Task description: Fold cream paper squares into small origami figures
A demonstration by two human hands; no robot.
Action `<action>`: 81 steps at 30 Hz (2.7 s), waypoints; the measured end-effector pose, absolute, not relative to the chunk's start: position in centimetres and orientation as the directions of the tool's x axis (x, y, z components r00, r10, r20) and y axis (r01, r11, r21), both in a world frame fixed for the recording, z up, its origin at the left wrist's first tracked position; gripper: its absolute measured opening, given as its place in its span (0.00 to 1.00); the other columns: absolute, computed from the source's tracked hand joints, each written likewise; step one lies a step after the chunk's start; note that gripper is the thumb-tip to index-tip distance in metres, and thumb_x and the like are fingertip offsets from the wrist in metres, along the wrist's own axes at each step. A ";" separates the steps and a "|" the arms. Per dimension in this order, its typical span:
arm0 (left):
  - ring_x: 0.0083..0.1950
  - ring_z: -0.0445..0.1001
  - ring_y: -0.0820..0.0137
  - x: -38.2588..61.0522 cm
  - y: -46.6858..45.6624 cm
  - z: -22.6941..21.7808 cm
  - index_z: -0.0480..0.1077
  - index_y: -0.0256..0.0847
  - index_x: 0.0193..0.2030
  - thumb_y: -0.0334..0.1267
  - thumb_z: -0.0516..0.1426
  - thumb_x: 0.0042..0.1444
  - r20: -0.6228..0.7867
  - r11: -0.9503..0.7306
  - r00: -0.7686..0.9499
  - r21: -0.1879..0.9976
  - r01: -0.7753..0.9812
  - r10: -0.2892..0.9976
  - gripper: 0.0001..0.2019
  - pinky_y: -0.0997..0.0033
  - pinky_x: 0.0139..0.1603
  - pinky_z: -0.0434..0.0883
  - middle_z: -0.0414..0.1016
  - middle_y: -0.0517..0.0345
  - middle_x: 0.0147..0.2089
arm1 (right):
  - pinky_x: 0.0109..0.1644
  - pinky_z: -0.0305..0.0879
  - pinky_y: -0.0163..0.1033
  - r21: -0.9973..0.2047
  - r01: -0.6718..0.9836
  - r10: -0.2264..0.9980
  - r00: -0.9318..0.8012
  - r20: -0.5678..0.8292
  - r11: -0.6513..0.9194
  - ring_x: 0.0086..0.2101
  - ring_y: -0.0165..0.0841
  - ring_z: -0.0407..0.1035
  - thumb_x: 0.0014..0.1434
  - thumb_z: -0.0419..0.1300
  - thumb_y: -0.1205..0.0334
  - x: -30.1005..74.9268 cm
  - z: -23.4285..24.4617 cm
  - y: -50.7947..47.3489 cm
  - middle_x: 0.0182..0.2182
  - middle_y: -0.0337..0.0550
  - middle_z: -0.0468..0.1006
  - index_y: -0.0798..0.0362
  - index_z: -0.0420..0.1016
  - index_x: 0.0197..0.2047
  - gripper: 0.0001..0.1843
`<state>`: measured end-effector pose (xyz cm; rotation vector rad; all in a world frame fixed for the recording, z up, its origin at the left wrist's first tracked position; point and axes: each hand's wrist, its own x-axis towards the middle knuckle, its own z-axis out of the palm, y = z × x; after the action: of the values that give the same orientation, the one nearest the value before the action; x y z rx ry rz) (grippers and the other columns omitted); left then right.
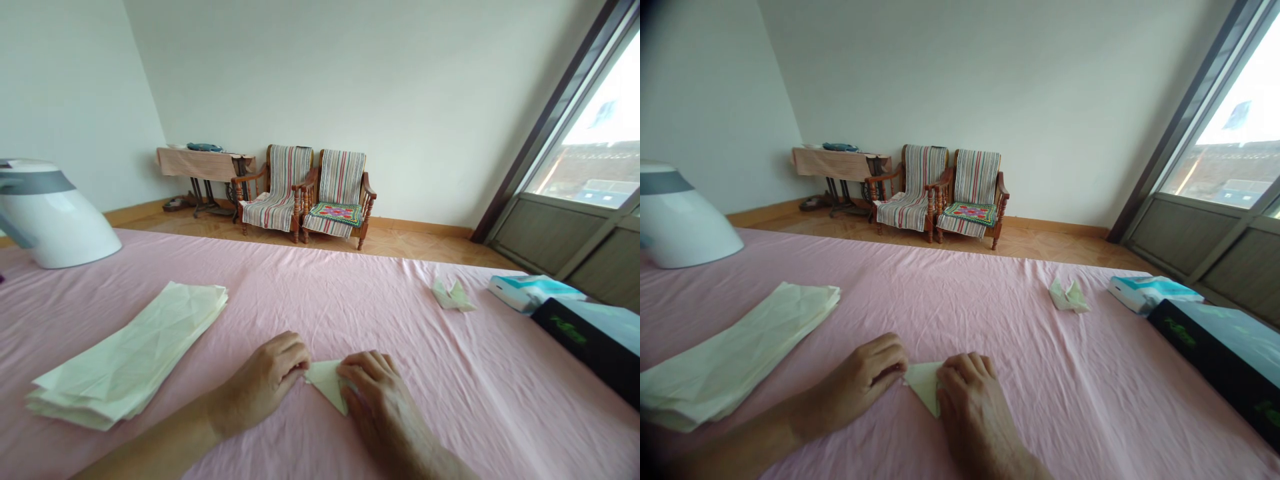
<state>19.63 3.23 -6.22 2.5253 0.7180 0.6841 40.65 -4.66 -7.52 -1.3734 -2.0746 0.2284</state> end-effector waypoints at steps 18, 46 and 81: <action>0.37 0.65 0.67 19.1 3.5 -5.2 0.71 0.38 0.35 0.30 0.56 0.63 0.307 -0.926 0.881 0.236 0.295 0.359 0.05 0.67 0.42 0.59 0.71 0.58 0.33 | 0.46 0.58 0.46 -0.482 0.797 0.915 -0.211 0.345 0.365 0.42 0.38 0.65 0.61 0.53 0.73 42.2 -7.8 -4.3 0.43 0.45 0.73 0.51 0.72 0.44 0.12; 0.38 0.66 0.66 19.1 3.4 -4.3 0.71 0.39 0.38 0.28 0.54 0.65 0.245 -0.950 0.918 0.096 0.298 0.312 0.07 0.62 0.47 0.58 0.73 0.57 0.35 | 0.46 0.59 0.45 -0.492 0.803 0.921 -0.172 0.350 0.337 0.41 0.38 0.65 0.58 0.54 0.76 41.8 -7.5 -4.5 0.41 0.45 0.74 0.52 0.73 0.41 0.12; 0.37 0.71 0.70 20.2 3.6 -5.7 0.73 0.41 0.30 0.27 0.62 0.53 0.265 -0.687 0.699 0.584 0.432 0.665 0.05 0.68 0.45 0.58 0.74 0.63 0.32 | 0.47 0.60 0.47 -0.499 0.806 0.933 -0.172 0.316 0.317 0.42 0.39 0.65 0.59 0.55 0.74 41.8 -7.1 -4.5 0.42 0.45 0.74 0.51 0.73 0.42 0.12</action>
<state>20.25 3.57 -5.72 2.4215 0.8424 0.6412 41.78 -4.54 -7.14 -1.5303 -2.0199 0.2899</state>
